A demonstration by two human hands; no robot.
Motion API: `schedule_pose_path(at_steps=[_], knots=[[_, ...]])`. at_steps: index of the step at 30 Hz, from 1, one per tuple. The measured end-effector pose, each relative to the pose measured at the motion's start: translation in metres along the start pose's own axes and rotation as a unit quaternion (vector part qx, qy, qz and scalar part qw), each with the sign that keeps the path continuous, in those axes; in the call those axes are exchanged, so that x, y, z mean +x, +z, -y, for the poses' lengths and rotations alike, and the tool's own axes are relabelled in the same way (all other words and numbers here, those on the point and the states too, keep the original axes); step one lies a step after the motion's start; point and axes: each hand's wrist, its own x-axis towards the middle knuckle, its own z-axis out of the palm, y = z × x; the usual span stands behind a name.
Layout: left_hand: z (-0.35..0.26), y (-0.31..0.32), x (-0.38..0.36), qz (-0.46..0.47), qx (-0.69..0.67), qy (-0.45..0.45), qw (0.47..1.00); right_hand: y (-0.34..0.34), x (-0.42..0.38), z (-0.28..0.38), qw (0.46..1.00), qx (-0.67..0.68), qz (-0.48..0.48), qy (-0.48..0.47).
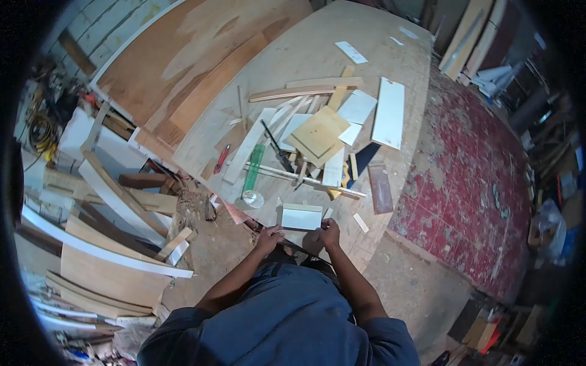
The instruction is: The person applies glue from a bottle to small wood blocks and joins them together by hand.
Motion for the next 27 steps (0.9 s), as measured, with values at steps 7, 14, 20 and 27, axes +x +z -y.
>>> schedule_pose_path(at_steps=[7, 14, 20, 27], knots=[[-0.005, -0.018, 0.009, 0.023, 0.092, 0.024, 0.995, 0.031, 0.029, 0.031, 0.992, -0.121, 0.014, -0.015], [0.016, -0.014, 0.02, 0.04, 0.128, 0.045, 0.99, 0.014, 0.024, 0.019, 0.98, -0.177, 0.007, -0.088], [-0.046, -0.002, 0.005, 0.095, 0.076, -0.041, 0.992, -0.007, 0.017, 0.02, 0.972, -0.229, 0.022, -0.04], [-0.023, -0.004, 0.026, 0.072, 0.14, -0.001, 0.987, -0.015, 0.016, 0.007, 0.962, -0.263, 0.001, -0.078]])
